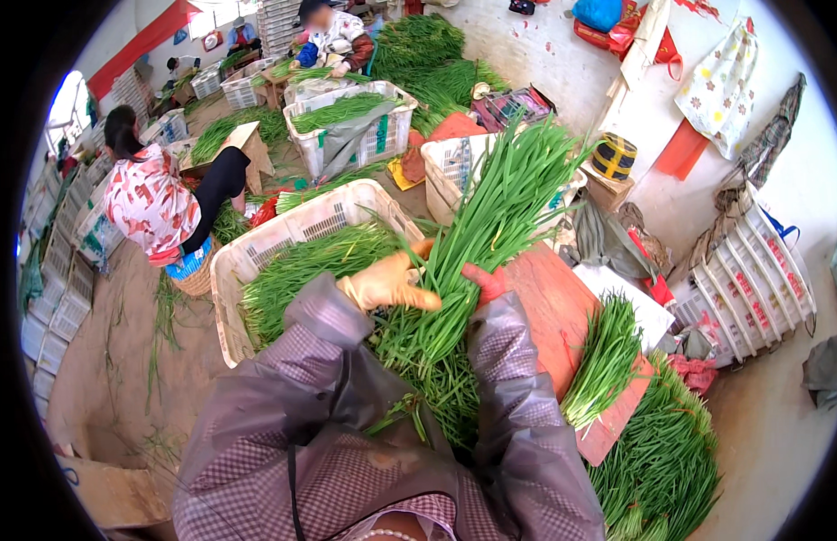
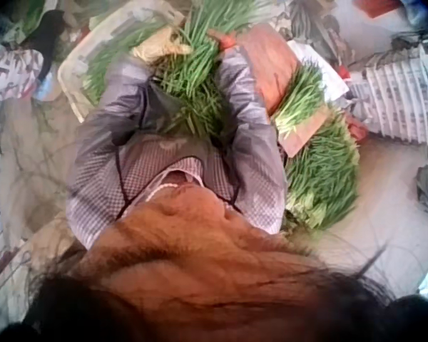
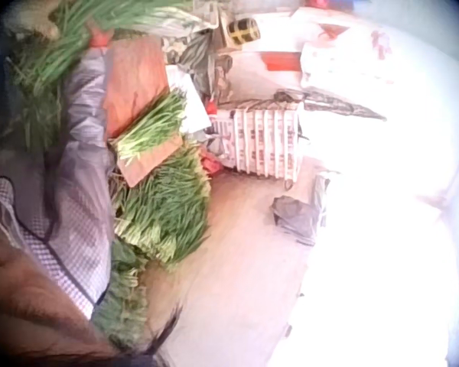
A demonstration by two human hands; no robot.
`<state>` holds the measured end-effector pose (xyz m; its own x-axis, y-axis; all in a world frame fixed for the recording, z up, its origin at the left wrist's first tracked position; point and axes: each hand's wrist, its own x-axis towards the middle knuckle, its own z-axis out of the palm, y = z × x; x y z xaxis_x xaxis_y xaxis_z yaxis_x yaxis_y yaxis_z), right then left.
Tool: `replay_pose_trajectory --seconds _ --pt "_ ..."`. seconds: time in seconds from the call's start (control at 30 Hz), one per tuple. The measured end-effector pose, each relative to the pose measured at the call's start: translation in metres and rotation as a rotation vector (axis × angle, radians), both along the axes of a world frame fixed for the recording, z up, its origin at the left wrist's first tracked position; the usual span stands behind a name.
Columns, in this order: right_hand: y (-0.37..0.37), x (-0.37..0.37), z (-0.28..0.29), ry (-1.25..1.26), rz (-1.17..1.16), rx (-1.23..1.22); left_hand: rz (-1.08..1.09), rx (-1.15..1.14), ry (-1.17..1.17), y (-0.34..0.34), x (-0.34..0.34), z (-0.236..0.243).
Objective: The person bundles chives by gathering a handful from a crate, aligning the ends, and securing them with a red rubber band on a wooden board.
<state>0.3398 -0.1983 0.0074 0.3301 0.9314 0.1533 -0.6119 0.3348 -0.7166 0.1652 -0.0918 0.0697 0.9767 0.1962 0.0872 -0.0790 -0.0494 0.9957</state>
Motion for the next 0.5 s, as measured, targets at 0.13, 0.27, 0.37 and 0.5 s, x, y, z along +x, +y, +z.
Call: replay_pose_trajectory --seconds 0.13,0.27,0.37,0.5 --pt "-0.022 0.003 0.005 -0.043 -0.111 0.022 0.09 -0.177 -0.174 0.01 0.021 -0.011" --pt "-0.038 0.023 0.014 -0.193 -0.226 -0.027 0.337 -0.207 -0.376 0.007 0.041 0.019" --pt "-0.049 0.039 0.034 -0.386 -0.288 0.004 0.147 0.019 -0.209 -0.022 0.065 0.033" --pt "-0.07 0.065 0.077 -0.644 -0.376 0.086 0.036 0.174 -0.381 -0.065 0.109 0.07"
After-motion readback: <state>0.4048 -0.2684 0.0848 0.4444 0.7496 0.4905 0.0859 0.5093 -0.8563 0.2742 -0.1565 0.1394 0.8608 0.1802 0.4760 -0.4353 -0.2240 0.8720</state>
